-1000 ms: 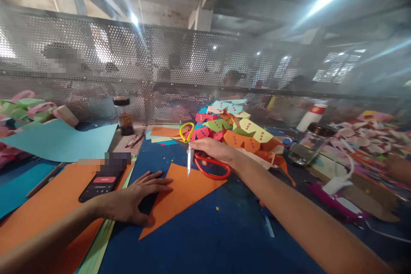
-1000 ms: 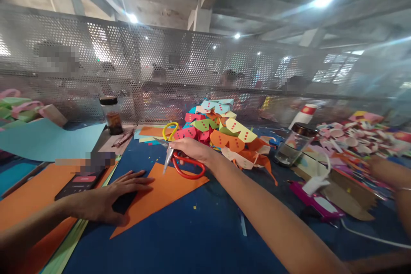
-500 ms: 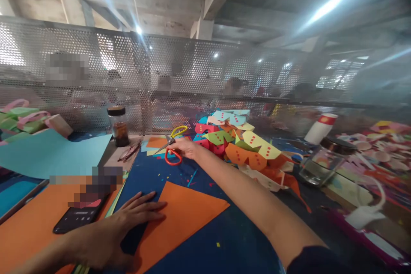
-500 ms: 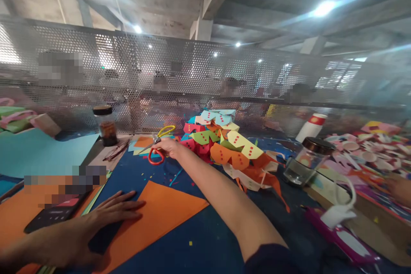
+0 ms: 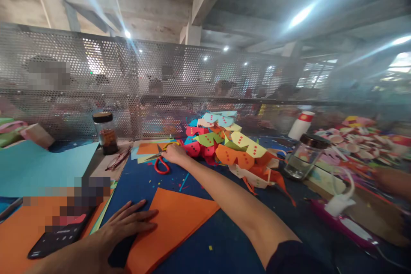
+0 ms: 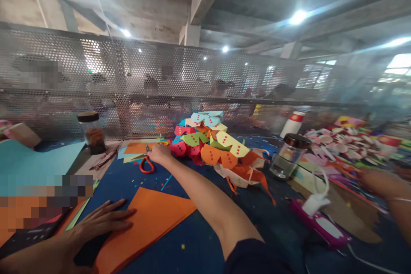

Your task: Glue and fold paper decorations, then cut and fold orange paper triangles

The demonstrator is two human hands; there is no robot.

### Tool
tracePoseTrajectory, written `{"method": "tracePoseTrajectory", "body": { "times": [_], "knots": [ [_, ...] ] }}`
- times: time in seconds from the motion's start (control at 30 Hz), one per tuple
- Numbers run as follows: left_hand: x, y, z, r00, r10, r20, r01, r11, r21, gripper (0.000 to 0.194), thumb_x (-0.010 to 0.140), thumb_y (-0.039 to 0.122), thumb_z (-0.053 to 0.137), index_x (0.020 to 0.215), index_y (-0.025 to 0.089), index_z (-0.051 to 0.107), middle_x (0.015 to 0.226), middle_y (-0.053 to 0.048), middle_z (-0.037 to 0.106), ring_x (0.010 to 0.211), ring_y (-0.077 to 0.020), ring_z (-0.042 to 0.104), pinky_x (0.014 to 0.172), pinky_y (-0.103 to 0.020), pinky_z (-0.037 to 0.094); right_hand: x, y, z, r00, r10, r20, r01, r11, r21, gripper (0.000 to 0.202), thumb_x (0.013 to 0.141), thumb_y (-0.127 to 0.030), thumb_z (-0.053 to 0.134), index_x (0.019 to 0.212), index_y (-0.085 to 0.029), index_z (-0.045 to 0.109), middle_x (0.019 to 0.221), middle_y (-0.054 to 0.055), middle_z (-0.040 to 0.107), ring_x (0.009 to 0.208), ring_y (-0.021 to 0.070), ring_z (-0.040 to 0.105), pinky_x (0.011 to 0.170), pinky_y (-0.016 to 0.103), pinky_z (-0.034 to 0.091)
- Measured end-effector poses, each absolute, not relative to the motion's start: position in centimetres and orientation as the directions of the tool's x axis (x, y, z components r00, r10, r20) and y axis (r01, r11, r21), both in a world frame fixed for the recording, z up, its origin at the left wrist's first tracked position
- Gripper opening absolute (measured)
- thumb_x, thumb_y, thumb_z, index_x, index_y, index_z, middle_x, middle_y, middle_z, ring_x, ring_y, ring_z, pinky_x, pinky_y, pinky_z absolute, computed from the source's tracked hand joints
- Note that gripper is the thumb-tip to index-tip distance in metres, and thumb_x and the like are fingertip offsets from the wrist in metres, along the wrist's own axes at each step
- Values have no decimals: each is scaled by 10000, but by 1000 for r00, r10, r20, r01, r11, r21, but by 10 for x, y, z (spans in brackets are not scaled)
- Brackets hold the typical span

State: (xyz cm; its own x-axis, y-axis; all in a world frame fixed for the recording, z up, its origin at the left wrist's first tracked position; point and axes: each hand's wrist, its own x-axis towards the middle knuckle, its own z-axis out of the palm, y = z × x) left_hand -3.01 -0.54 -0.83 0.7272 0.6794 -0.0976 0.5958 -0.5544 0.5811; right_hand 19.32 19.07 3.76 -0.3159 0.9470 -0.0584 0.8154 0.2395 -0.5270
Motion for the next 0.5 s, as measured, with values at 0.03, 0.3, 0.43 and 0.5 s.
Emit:
{"method": "tracePoseTrajectory", "body": {
  "times": [0.03, 0.3, 0.43, 0.5],
  "knots": [
    [-32, -4, -14, 720, 687, -96, 604, -553, 574, 825, 816, 364, 755, 1522, 472, 343, 1668, 12, 248, 1543, -367, 70, 1202, -668, 127, 198, 182, 41, -328, 944, -15, 828, 280, -485, 363, 976, -366, 624, 1283, -175, 592, 1325, 105, 591, 1147, 260, 613, 958, 490, 526],
    [-26, 10, -45, 654, 751, 93, 635, -612, 472, 508, 900, 459, 633, 1399, 477, 540, 1542, 25, 488, 1497, -343, 300, 1195, -640, 192, 244, 72, 52, -662, 748, -41, 718, 617, -322, 321, 917, -411, 635, 1133, -191, 725, 1253, 126, 675, 1125, 286, 643, 965, 413, 486],
    [-33, 22, -60, 642, 738, 206, 587, -647, 486, 454, 913, 461, 574, 1365, 505, 566, 1457, 44, 580, 1421, -323, 448, 1163, -575, 325, 268, 30, 44, -686, 727, -33, 704, 651, -284, 490, 930, -493, 622, 1300, -174, 648, 1323, 170, 639, 1184, 313, 613, 995, 440, 466],
    [-38, 28, -70, 613, 736, 287, 546, -657, 520, 412, 904, 491, 556, 1311, 511, 614, 1412, 53, 621, 1380, -317, 505, 1123, -531, 412, 276, 18, 40, -710, 704, 14, 681, 691, -240, 546, 921, -488, 640, 1374, -188, 589, 1344, 168, 624, 1207, 309, 596, 1022, 446, 443]
  ]
}}
